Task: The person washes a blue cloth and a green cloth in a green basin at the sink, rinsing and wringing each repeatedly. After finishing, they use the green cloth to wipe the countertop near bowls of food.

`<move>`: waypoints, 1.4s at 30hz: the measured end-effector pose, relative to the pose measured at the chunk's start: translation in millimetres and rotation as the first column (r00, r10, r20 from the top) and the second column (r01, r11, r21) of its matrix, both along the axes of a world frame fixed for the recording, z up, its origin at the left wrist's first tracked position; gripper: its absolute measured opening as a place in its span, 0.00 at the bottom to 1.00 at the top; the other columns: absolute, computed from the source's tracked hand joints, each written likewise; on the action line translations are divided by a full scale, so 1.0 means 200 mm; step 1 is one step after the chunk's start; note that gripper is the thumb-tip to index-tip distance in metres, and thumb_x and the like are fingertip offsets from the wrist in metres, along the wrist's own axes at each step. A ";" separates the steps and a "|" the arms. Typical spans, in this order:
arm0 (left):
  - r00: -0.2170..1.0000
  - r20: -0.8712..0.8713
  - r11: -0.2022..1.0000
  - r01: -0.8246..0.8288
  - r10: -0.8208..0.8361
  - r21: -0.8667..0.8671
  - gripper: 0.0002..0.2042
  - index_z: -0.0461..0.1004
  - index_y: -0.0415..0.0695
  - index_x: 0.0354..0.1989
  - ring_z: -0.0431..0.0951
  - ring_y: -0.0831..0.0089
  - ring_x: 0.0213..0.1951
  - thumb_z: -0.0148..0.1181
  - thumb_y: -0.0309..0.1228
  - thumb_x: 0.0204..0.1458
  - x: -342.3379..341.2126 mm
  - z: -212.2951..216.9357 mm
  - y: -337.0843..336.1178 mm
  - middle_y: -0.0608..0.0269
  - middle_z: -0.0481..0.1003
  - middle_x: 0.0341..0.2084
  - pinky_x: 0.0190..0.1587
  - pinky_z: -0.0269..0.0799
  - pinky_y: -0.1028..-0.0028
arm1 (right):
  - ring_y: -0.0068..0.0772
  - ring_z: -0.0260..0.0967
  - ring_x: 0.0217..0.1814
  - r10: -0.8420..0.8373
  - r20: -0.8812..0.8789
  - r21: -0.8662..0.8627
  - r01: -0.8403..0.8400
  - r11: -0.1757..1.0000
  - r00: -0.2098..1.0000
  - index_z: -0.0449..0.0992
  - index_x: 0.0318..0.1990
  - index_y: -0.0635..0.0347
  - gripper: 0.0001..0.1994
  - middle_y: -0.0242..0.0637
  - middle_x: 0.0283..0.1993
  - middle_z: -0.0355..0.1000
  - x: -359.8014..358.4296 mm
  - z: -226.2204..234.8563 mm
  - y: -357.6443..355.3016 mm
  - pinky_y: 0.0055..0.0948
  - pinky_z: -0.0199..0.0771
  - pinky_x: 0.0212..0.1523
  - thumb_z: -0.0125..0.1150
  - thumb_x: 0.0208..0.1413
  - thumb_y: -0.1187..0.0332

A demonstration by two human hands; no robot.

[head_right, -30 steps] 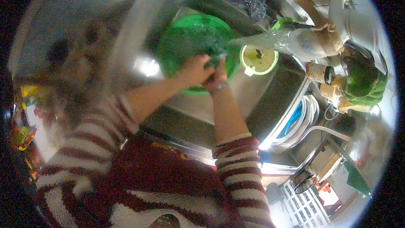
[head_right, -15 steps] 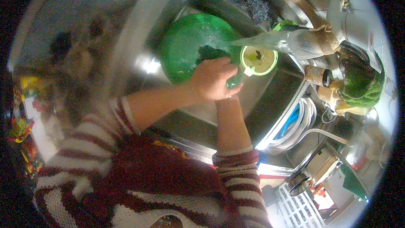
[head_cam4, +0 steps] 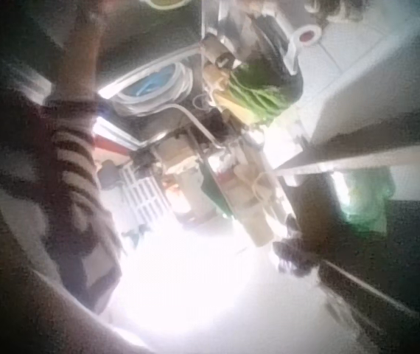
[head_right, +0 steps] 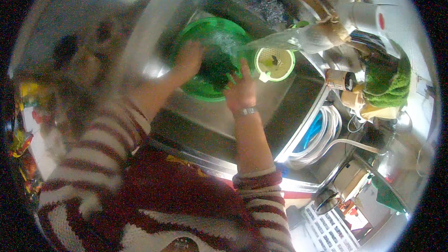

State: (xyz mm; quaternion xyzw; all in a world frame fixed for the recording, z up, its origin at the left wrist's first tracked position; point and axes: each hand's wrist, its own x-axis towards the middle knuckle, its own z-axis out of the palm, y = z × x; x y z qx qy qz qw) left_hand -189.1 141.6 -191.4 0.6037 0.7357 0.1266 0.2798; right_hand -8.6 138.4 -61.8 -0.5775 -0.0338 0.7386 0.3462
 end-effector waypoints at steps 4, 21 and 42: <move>0.979 -0.182 0.996 0.095 -0.093 0.000 0.20 0.63 0.42 0.58 0.58 0.42 0.61 0.51 0.26 0.54 0.02 0.03 -0.13 0.45 0.56 0.62 0.53 0.71 0.53 | 0.55 0.51 0.67 0.068 0.094 0.087 -0.076 0.993 0.993 0.58 0.67 0.44 0.25 0.47 0.72 0.42 0.20 0.20 0.04 0.60 0.48 0.67 0.47 0.63 0.56; 0.999 -0.043 0.964 0.007 0.005 0.264 0.18 0.66 0.36 0.50 0.62 0.43 0.57 0.56 0.23 0.48 0.02 0.38 -0.44 0.42 0.61 0.56 0.56 0.69 0.56 | 0.32 0.68 0.53 -0.305 0.692 0.711 -0.545 0.445 0.655 0.72 0.47 0.65 0.10 0.40 0.49 0.72 0.11 1.34 0.21 0.35 0.67 0.56 0.54 0.60 0.71; 0.993 -0.090 0.996 0.078 -0.080 -0.033 0.09 0.73 0.44 0.42 0.73 0.49 0.45 0.53 0.26 0.52 0.07 0.12 -0.14 0.51 0.74 0.38 0.44 0.72 0.56 | 0.37 0.63 0.60 -0.145 0.668 0.571 -0.378 0.729 0.730 0.66 0.58 0.65 0.21 0.45 0.58 0.66 0.08 0.64 -0.05 0.43 0.65 0.59 0.52 0.62 0.62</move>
